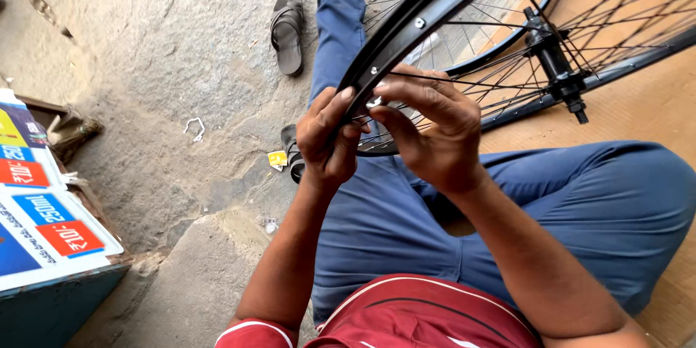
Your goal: The person assembles a bicycle wheel by inserting components into the rim and tightening them by hand while sitting on the floor.
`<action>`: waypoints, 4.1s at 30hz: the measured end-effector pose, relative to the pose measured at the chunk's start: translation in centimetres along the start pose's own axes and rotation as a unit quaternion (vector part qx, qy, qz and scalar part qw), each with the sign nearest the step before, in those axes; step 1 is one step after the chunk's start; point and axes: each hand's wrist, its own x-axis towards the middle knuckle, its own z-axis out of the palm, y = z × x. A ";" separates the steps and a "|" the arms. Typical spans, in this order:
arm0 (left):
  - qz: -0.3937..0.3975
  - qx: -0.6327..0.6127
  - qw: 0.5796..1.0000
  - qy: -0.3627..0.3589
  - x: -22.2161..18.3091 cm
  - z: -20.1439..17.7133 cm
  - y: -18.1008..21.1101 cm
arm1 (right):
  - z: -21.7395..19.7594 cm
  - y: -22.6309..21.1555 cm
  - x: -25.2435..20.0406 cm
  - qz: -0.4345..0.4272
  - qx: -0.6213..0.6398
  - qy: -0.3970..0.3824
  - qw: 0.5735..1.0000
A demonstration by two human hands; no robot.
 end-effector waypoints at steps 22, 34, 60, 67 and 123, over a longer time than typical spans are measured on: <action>-0.026 0.064 0.996 0.047 -0.8 0.5 -0.8 | 0.9 -0.8 4.3 0.131 -0.260 -0.134 0.947; -0.003 0.062 0.997 0.052 -0.2 0.7 -1.0 | 0.9 -0.6 4.3 0.113 -0.209 -0.106 0.966; -0.128 -0.053 0.988 0.061 -1.4 1.4 -0.4 | -0.3 0.0 3.6 0.116 0.008 -0.036 0.993; -0.078 -0.051 0.995 0.045 -0.1 1.2 -0.8 | 0.1 -0.4 4.2 0.084 -0.173 -0.107 0.975; -0.145 -0.049 0.986 0.074 -0.9 1.9 0.1 | -2.3 1.3 5.9 0.077 0.144 -0.236 0.958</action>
